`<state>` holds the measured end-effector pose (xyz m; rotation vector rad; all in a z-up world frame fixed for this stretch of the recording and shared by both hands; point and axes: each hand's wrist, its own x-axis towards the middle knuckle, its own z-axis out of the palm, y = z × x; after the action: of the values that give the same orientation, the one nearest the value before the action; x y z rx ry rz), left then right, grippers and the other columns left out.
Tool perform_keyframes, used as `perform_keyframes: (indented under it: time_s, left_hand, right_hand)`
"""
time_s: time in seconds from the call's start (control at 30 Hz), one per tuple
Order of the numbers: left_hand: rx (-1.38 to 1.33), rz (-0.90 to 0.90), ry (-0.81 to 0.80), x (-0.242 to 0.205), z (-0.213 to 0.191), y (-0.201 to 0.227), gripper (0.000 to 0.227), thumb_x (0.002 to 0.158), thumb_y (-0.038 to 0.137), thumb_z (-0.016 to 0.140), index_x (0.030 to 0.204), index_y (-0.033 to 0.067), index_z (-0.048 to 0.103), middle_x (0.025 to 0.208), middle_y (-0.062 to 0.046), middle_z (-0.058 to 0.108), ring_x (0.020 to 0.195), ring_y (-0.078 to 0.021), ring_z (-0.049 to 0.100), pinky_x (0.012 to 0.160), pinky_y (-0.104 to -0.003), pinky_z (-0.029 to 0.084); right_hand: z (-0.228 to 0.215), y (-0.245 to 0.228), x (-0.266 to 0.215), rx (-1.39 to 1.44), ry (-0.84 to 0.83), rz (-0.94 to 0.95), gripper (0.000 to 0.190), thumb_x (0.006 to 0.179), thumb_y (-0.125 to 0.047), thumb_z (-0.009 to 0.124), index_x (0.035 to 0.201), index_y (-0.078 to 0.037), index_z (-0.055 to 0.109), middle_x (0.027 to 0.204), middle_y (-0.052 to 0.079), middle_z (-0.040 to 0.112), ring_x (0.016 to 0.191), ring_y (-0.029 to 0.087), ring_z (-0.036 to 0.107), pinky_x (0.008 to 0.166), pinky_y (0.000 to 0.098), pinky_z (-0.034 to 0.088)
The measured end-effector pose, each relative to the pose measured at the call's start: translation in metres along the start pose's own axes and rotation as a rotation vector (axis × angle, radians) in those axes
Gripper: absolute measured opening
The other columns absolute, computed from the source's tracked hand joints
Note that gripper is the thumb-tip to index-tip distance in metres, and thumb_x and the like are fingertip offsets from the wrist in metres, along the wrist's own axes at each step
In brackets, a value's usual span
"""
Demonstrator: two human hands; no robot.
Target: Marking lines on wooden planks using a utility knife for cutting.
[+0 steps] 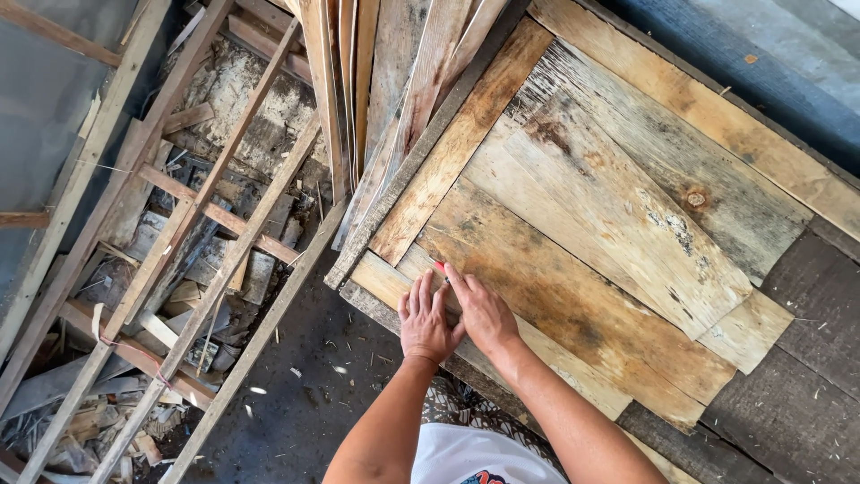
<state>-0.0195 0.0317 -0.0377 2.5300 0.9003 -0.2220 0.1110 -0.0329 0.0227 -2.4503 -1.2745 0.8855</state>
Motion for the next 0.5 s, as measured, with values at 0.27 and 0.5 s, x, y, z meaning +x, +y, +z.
perform_keyframes:
  time_s: [0.27,0.5]
  left_hand:
    - [-0.003,-0.011,-0.006,0.000,-0.006,0.004,0.081,0.085,0.065,0.057,0.148,0.0146,0.046,0.165,-0.016,0.025,0.153,-0.0318,0.021,0.120,-0.053,0.013]
    - [-0.021,-0.014,0.023,0.000,-0.009,0.006,0.079,0.085,0.061,0.058,0.148,0.0159,0.048,0.165,-0.016,0.027,0.152,-0.0323,0.024,0.120,-0.053,0.014]
  right_hand:
    - [0.000,0.000,-0.003,-0.005,-0.016,0.011,0.082,0.087,0.014,0.055,0.159,-0.018,0.031,0.125,0.017,0.063,0.109,0.032,0.067,0.094,0.0399,0.059]
    - [-0.002,0.006,-0.010,0.005,-0.085,0.073,0.077,0.093,0.010,0.053,0.160,-0.019,0.030,0.129,0.018,0.061,0.107,0.033,0.068,0.091,0.0395,0.061]
